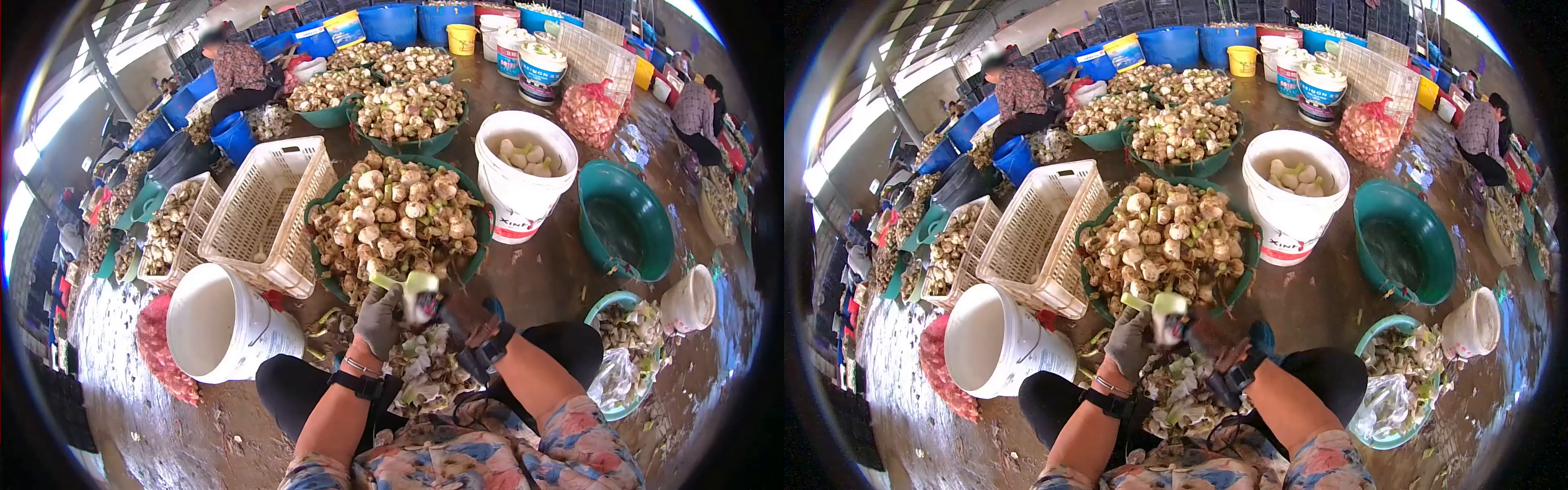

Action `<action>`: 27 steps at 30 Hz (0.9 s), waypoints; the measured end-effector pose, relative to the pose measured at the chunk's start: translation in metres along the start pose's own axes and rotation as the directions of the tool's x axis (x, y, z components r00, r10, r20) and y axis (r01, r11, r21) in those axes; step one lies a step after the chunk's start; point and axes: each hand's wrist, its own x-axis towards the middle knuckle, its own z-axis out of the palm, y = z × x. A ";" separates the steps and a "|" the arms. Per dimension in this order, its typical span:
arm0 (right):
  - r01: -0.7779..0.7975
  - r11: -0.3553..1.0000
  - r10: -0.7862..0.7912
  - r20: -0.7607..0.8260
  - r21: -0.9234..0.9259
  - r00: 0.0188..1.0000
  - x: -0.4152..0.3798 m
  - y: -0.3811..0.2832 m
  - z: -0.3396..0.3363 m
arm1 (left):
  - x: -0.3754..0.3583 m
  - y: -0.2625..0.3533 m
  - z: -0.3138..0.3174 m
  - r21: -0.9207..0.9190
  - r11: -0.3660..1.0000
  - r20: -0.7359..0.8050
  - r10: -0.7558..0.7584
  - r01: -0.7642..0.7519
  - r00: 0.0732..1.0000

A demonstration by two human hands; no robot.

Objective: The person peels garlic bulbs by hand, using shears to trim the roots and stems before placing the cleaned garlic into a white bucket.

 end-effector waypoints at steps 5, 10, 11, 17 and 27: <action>-0.155 0.939 0.190 0.088 -0.306 0.978 0.002 0.006 -0.017 | -0.004 0.010 -0.012 -0.089 0.995 0.196 -0.029 0.047 0.980; 0.005 0.935 0.286 0.765 -0.354 0.578 -0.043 0.009 0.045 | 0.002 0.024 -0.007 -0.404 0.914 0.071 0.078 -0.043 0.994; -0.001 0.938 0.285 0.770 -0.346 0.571 -0.039 0.007 0.041 | 0.003 0.023 -0.009 -0.402 0.915 0.062 0.070 -0.039 0.996; -0.200 0.660 0.103 0.177 0.724 0.979 0.017 0.037 0.051 | 0.012 0.028 -0.010 0.884 0.320 0.243 0.307 -0.341 0.920; 0.092 -0.201 0.298 -0.029 0.975 0.954 0.130 -0.030 -0.072 | 0.073 0.018 -0.034 0.056 0.998 -0.236 -0.005 0.018 0.972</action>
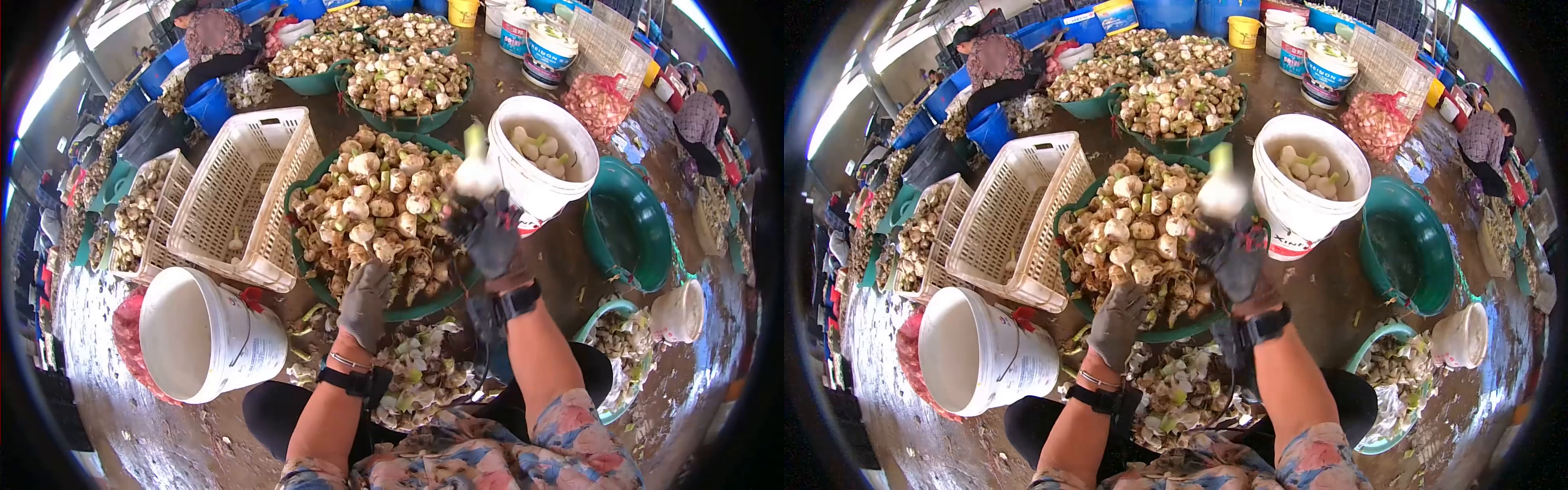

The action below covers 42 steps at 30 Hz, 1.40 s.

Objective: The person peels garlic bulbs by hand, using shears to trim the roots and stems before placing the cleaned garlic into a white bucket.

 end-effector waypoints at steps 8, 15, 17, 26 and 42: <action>-0.090 -0.680 0.174 -0.280 -0.728 0.944 -0.004 0.079 -0.150 | 0.009 -0.024 -0.011 -0.031 0.994 -0.072 -0.107 0.105 0.992; -0.219 -0.386 0.101 -0.277 -0.896 0.955 -0.002 0.072 -0.175 | 0.008 -0.032 -0.010 0.148 0.978 -0.013 -0.144 0.145 0.989; -0.308 -0.276 0.103 -0.346 -0.911 0.932 -0.017 0.052 -0.133 | 0.006 -0.039 0.001 0.193 0.966 -0.029 -0.167 0.169 0.986; -0.328 0.714 0.278 -0.180 -0.619 0.944 -0.060 0.064 -0.120 | -0.008 -0.032 0.003 0.269 0.962 0.178 -0.092 0.042 0.980; 0.029 0.506 0.123 0.105 -0.862 0.987 -0.082 0.083 -0.101 | -0.070 -0.011 0.010 0.040 0.999 0.211 -0.015 0.007 0.977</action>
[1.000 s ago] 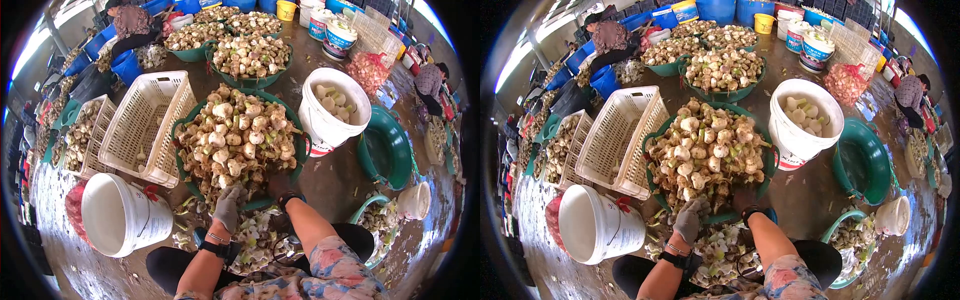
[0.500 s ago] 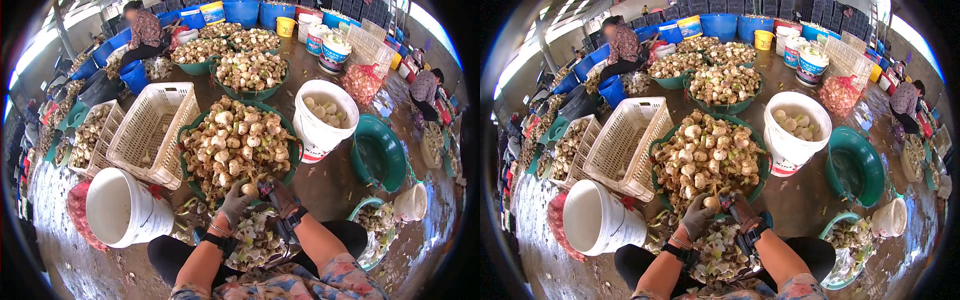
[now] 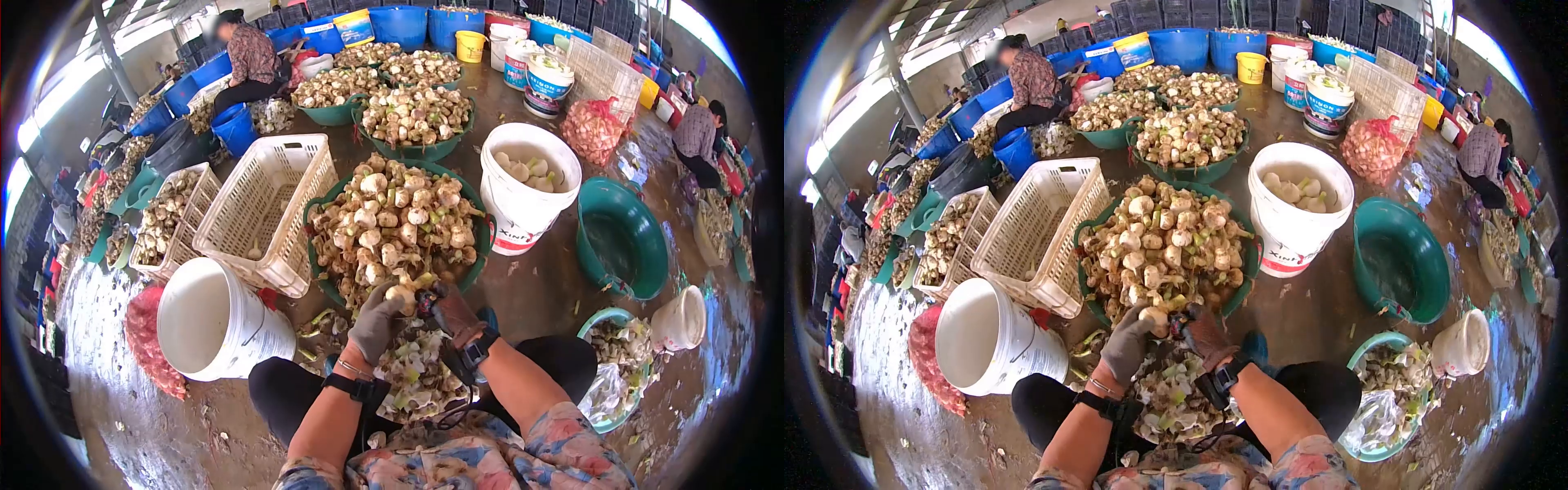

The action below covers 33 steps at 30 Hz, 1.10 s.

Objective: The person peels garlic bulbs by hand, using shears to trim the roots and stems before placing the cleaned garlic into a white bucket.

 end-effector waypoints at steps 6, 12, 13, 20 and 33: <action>-0.037 0.991 0.034 -0.028 -0.131 0.999 -0.011 -0.008 0.000 | -0.015 -0.001 0.012 -0.189 0.976 0.130 -0.081 0.104 0.988; -0.231 0.928 0.219 0.075 0.294 0.973 -0.023 -0.024 -0.001 | -0.016 0.001 0.012 0.434 0.867 0.091 0.229 -0.246 0.969; -0.220 0.864 0.196 0.100 0.452 0.975 -0.018 0.005 -0.004 | -0.017 0.008 0.013 0.242 0.960 0.042 0.135 -0.141 0.990; -0.154 0.723 0.239 -0.035 0.673 0.970 -0.026 -0.053 0.020 | 0.000 0.001 0.012 0.862 0.413 -0.008 0.591 -0.294 0.807; -0.212 0.881 0.180 0.115 0.424 0.977 -0.015 0.005 -0.006 | -0.013 0.005 0.010 0.422 0.893 -0.037 0.190 -0.157 0.981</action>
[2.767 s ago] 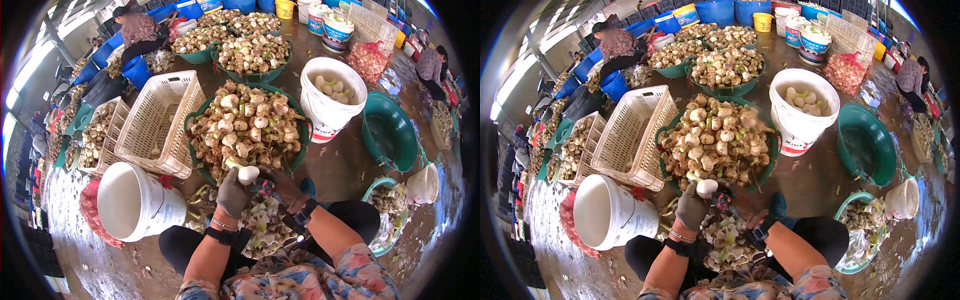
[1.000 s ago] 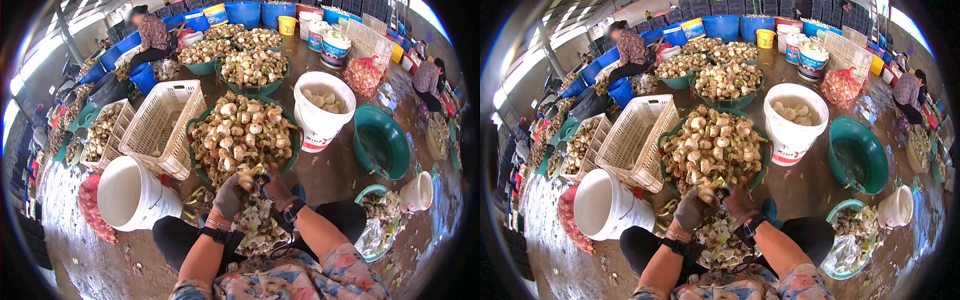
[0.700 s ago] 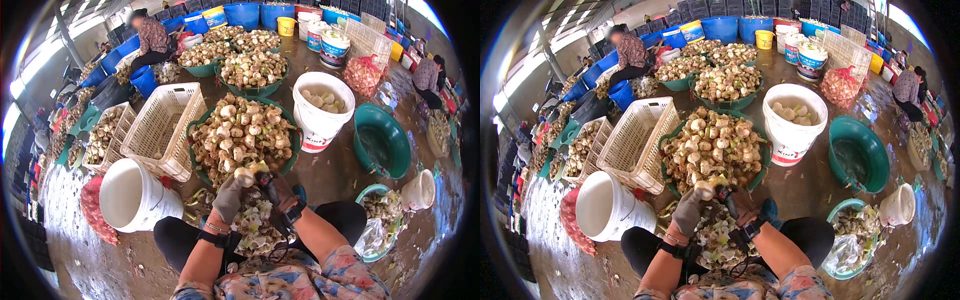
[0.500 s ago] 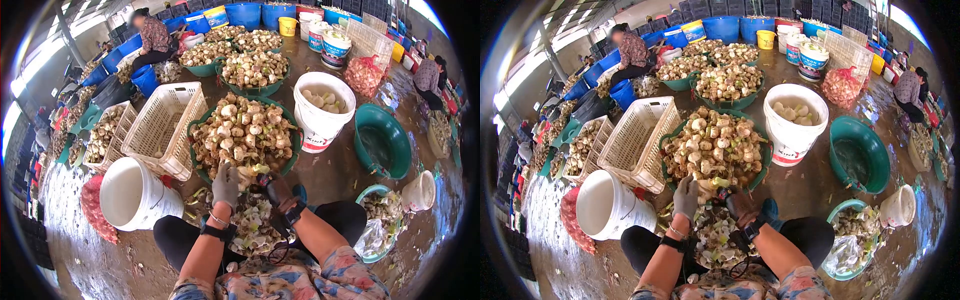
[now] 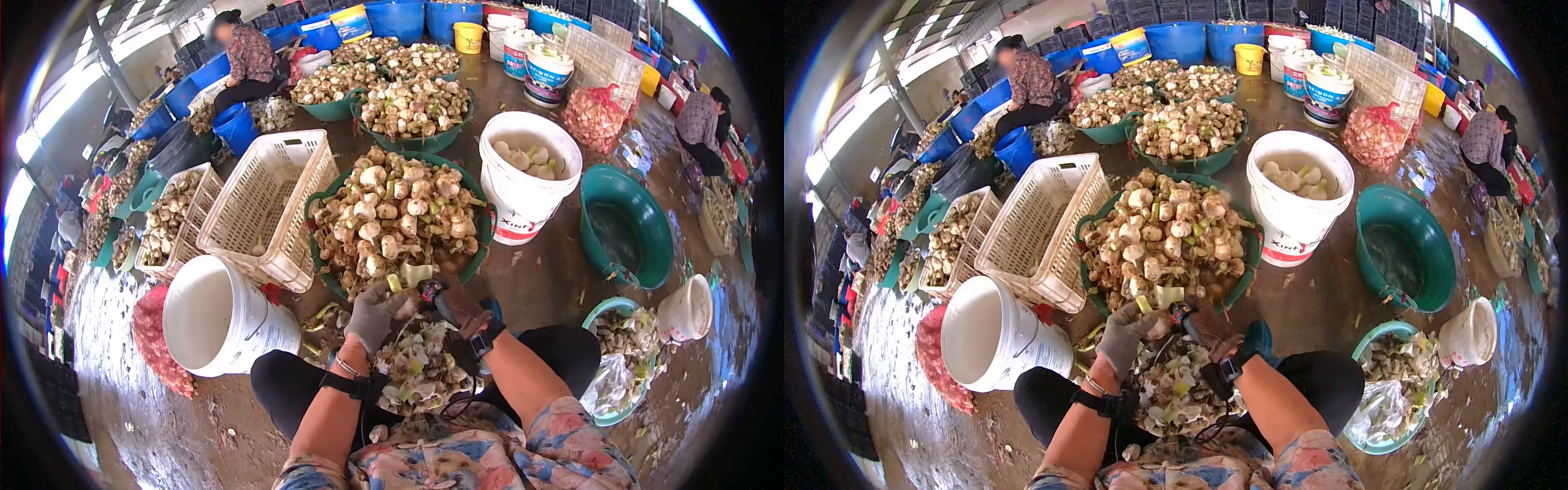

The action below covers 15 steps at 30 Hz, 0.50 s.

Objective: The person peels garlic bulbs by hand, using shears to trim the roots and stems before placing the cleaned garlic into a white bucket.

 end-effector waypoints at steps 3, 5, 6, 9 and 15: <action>0.113 0.679 -0.263 -0.097 -0.726 0.960 -0.002 -0.028 0.006 | -0.010 0.016 0.003 -0.204 0.970 0.105 -0.115 0.134 0.988; 0.146 0.759 -0.209 -0.025 -0.634 0.978 -0.005 -0.037 0.012 | -0.005 0.012 0.002 -0.103 0.985 0.115 -0.125 0.137 0.985; -0.044 0.715 -0.045 -0.109 -0.698 0.993 -0.019 -0.060 0.035 | -0.003 0.003 0.005 -0.061 0.994 0.070 -0.083 0.087 0.994; 0.012 0.998 -0.020 -0.141 -0.057 0.990 0.005 0.015 -0.001 | 0.013 -0.017 0.002 -0.579 0.801 0.050 -0.147 0.148 0.988; -0.037 0.970 0.086 -0.196 0.241 0.977 -0.019 -0.031 0.036 | -0.003 -0.001 0.011 -0.714 0.696 0.100 -0.007 0.077 0.995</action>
